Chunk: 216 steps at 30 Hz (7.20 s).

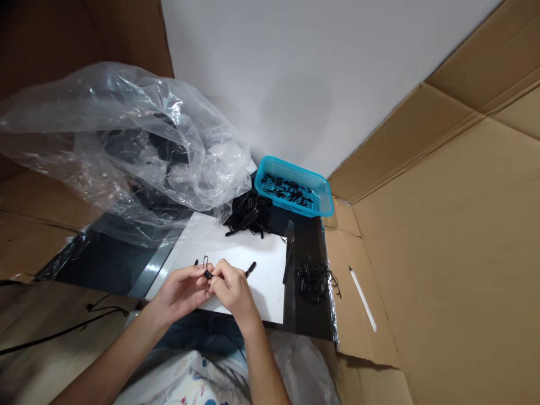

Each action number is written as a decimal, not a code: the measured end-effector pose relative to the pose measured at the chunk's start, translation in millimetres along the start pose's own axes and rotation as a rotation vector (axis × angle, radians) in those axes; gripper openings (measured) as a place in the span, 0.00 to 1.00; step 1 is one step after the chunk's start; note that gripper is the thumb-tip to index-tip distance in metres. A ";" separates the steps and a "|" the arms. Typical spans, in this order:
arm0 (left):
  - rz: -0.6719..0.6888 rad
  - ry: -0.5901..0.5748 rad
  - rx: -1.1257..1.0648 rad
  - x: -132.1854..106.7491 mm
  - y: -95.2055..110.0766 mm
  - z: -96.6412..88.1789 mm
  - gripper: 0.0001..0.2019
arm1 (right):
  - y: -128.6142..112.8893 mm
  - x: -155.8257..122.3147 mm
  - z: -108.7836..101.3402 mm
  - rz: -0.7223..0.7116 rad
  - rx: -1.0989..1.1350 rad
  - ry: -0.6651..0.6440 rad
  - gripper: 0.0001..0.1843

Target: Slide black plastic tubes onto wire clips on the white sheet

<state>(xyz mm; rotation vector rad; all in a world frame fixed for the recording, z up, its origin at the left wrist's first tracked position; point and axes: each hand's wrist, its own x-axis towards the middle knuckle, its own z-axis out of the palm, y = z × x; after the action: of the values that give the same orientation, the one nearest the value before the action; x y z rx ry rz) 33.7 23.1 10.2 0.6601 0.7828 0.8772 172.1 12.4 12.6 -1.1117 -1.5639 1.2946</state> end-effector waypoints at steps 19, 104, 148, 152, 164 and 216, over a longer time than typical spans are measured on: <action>0.723 0.105 0.774 -21.3 -3.6 -13.1 0.07 | -5.0 -4.6 -10.6 -0.417 -0.357 -0.028 0.08; 0.446 -0.315 0.322 -30.0 25.2 4.7 0.08 | -6.6 -66.1 -87.8 0.113 -0.524 0.539 0.22; 0.790 -0.178 1.030 -49.4 41.3 15.7 0.06 | -30.0 -39.5 -4.5 -0.295 -0.126 0.153 0.08; 0.737 -0.229 1.050 -46.7 43.9 15.0 0.07 | -27.6 -40.7 -8.9 -0.323 -0.164 0.099 0.08; 0.785 -0.244 1.165 -37.1 35.3 18.3 0.06 | -38.6 -41.3 -22.4 -0.092 -0.394 -0.151 0.12; 1.020 -0.274 1.074 -6.7 6.0 75.3 0.02 | 7.2 -72.5 -41.8 -0.139 0.016 0.615 0.20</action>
<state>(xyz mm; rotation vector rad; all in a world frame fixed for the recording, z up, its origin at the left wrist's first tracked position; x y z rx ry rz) 89.9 6.4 58.5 2.2073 0.6006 1.1903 233.7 -44.6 8.4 -1.2189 -1.1384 0.7657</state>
